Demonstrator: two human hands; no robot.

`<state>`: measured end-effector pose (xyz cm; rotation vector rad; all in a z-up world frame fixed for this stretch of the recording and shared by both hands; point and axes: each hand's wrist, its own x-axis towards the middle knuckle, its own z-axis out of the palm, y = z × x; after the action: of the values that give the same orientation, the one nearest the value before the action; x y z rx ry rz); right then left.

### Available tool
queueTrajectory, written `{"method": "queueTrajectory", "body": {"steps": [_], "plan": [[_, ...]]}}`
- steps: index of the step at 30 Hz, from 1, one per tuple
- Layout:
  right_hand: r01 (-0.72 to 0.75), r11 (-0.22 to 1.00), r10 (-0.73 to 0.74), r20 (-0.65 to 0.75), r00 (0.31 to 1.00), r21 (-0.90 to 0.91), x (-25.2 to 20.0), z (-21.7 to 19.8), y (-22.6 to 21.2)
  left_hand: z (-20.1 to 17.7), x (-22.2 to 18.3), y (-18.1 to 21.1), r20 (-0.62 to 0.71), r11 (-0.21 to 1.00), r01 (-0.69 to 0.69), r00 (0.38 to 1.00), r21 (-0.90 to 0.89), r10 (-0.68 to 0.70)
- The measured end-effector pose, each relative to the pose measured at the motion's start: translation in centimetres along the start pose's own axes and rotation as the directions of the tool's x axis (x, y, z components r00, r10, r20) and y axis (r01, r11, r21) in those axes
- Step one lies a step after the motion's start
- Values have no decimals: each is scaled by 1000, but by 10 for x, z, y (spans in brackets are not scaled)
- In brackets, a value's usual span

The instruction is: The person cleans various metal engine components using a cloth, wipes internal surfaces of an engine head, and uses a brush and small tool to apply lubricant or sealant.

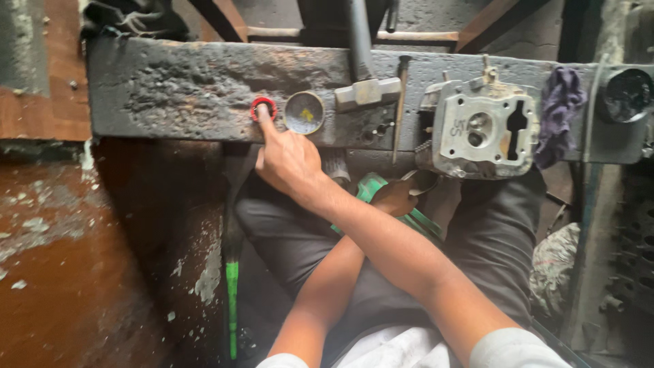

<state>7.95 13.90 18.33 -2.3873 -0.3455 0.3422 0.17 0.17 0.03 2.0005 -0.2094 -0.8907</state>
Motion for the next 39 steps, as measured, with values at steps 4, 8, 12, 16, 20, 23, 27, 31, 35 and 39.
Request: {"method": "queueTrajectory", "body": {"steps": [4,8,12,16,20,23,27,31,35,39], "plan": [[155,979,-141,-112,984,130,-57,-51,9,21,21,-24,-26,997,-75,997,23,75],[-8,972,59,-212,976,234,-125,-124,60,35,40,-40,81,987,-124,990,99,116],[-204,859,317,-174,933,469,-167,-171,116,40,38,-38,2,994,-71,997,78,71],[-283,702,391,-21,920,653,-178,-187,149,36,37,-31,6,993,-64,998,97,64],[-274,664,367,16,930,695,-169,-186,164,30,31,-24,0,992,-41,999,117,41],[-309,617,391,59,918,724,-166,-183,168,24,25,-18,22,995,-33,999,95,31],[-356,635,431,67,900,685,-163,-182,165,21,25,-18,55,993,-30,998,118,24],[-353,895,397,-125,909,273,-150,-185,157,24,28,-22,47,987,-92,995,135,86],[-496,835,439,-256,861,-238,-147,-191,143,24,29,-18,63,986,-27,998,166,17],[-493,846,463,-179,868,-203,-154,-201,132,20,25,-15,62,991,-1,998,130,-7]]}}
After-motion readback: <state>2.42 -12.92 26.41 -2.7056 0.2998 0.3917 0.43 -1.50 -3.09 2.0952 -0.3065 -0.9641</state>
